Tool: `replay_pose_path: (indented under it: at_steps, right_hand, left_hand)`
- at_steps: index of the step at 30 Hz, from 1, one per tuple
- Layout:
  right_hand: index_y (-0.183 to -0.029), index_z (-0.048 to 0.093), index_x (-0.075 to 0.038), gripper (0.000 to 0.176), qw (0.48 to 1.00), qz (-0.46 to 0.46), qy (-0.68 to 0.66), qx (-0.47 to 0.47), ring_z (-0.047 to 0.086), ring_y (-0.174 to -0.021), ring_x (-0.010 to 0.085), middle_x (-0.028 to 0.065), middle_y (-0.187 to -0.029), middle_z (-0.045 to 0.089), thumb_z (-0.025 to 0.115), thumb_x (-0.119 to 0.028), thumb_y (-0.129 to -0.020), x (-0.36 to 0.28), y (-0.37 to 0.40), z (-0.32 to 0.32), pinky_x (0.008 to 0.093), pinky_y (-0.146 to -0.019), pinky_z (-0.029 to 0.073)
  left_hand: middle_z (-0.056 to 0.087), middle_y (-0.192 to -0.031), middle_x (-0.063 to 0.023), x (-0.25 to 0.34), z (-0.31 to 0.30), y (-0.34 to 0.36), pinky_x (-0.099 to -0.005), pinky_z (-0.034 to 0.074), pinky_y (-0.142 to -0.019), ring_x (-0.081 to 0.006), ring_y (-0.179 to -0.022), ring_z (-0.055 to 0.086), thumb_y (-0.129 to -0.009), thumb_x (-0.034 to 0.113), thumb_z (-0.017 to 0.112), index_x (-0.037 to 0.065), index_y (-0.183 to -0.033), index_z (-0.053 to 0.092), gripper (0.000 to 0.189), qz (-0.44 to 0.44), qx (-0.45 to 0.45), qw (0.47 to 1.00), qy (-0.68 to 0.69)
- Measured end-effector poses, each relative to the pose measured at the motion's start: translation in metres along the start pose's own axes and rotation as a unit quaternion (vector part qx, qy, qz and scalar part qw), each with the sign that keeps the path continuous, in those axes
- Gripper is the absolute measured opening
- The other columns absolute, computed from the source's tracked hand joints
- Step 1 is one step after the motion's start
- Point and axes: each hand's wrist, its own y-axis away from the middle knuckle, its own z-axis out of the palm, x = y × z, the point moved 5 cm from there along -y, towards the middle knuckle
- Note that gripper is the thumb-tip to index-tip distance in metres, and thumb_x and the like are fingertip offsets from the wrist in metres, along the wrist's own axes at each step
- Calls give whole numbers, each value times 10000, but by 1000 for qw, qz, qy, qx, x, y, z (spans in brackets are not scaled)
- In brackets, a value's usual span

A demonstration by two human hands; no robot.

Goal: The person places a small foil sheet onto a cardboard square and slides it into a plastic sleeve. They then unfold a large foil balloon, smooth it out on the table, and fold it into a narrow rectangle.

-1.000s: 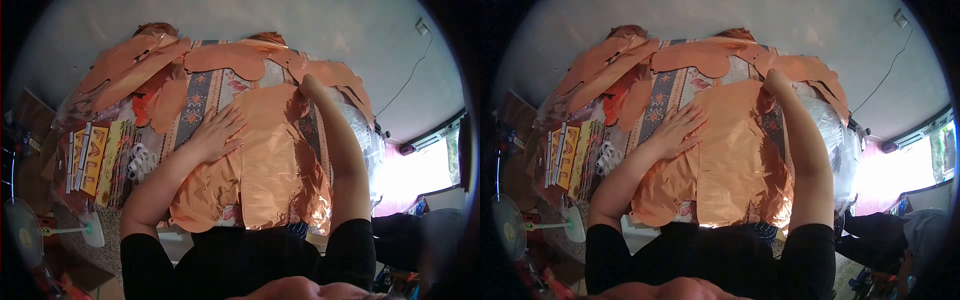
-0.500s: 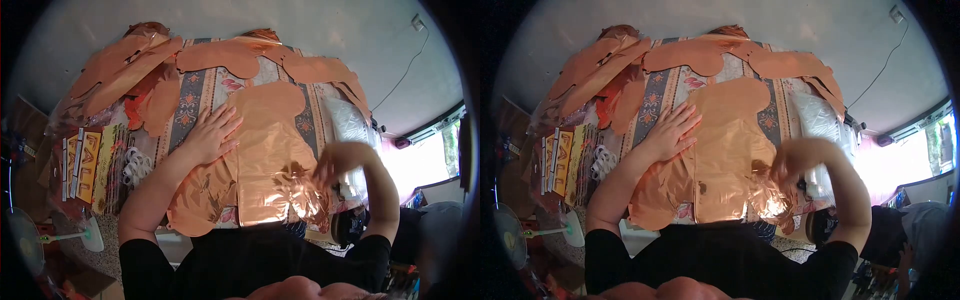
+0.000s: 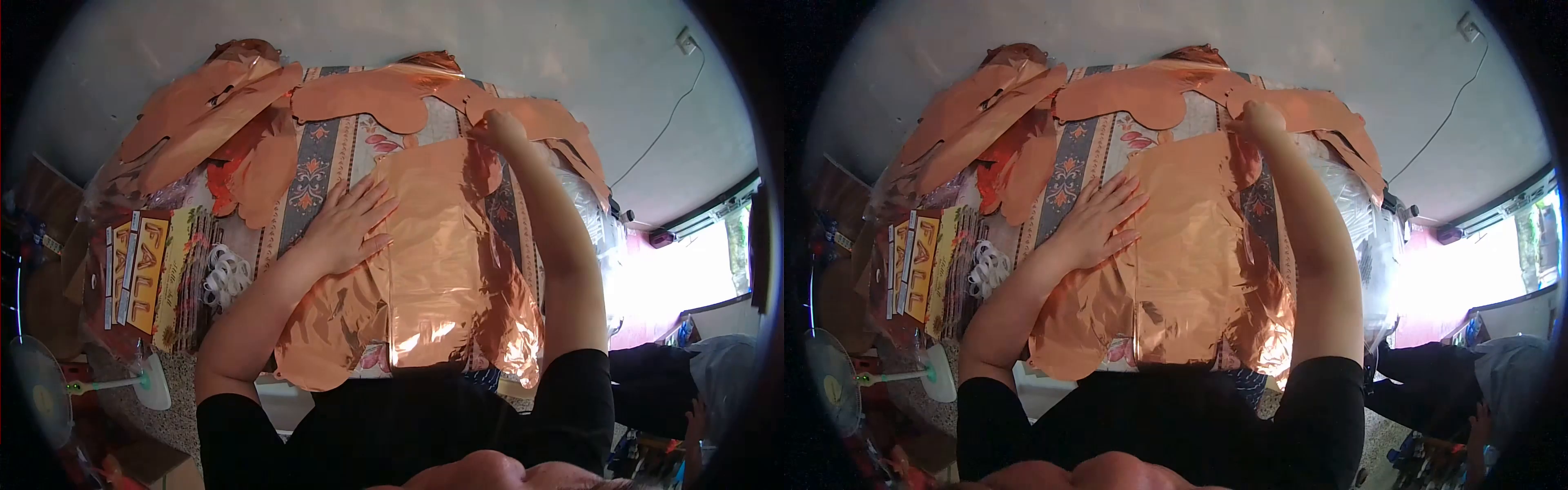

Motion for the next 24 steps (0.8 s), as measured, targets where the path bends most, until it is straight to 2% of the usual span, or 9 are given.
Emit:
replay_pose_path:
  at_steps: [3,7,10,11,14,17,21,23,24]
  right_hand:
    - [-797,684,-36,308,997,-27,14,71,673,-819,368,183,-834,691,654,-342,-790,14,-16,32,480,-754,532]
    - [-814,696,-32,268,996,-24,46,78,679,-744,359,178,-795,690,658,-296,-784,28,-19,29,459,-707,538]
    - [-837,714,-23,154,949,67,-239,193,679,-650,236,138,-745,698,686,-153,-758,59,-19,20,374,-615,526]
    - [-837,714,-23,154,949,66,-238,195,679,-650,236,138,-745,698,686,-153,-758,61,-16,17,374,-615,526]
    - [-748,663,13,245,840,217,-487,98,580,-583,129,24,-646,608,778,-203,-764,90,-15,38,305,-542,485]
    - [-762,640,16,277,793,232,-551,112,575,-584,118,11,-648,591,782,-221,-783,110,-24,59,307,-540,481]
    - [-950,635,-8,303,894,178,-387,137,605,-596,170,48,-692,615,774,-227,-793,92,-20,38,343,-567,500]
    - [-1157,595,-112,358,929,24,-270,251,656,-678,270,113,-794,660,711,-230,-839,63,-11,20,398,-620,516]
    - [-1255,538,-208,396,943,-17,-229,240,663,-796,352,143,-883,660,636,-217,-872,49,-7,16,441,-673,524]
  left_hand:
    - [314,-1547,-127,0,0,-1,-502,113,-1182,-304,-1465,191,-965,462,471,140,-1467,391,601,0,-3,1000,1]
    - [307,-1551,-126,1,-2,0,-497,111,-1183,-304,-1464,192,-963,456,478,139,-1465,395,599,-1,3,1000,9]
    - [303,-1553,-125,0,1,0,-496,107,-1184,-304,-1464,192,-962,455,482,139,-1465,395,600,-4,0,1000,10]
    - [303,-1553,-125,-1,1,0,-496,107,-1184,-304,-1464,192,-962,455,482,139,-1465,395,600,-4,2,1000,9]
    - [300,-1555,-124,-1,2,0,-496,104,-1184,-302,-1465,189,-962,457,478,142,-1468,390,602,-3,-1,1000,8]
    - [302,-1554,-122,-1,1,0,-496,103,-1184,-301,-1466,186,-962,459,477,144,-1473,383,607,-4,-4,1000,12]
    - [305,-1553,-119,0,0,-1,-496,103,-1184,-299,-1467,184,-961,458,480,147,-1475,379,610,-4,-2,1000,13]
    - [306,-1552,-118,-1,1,1,-495,104,-1184,-298,-1467,184,-960,458,482,147,-1475,379,610,-7,-4,1000,12]
    - [308,-1551,-119,-1,1,0,-495,104,-1184,-298,-1467,185,-959,457,484,149,-1475,379,610,-3,0,1000,10]
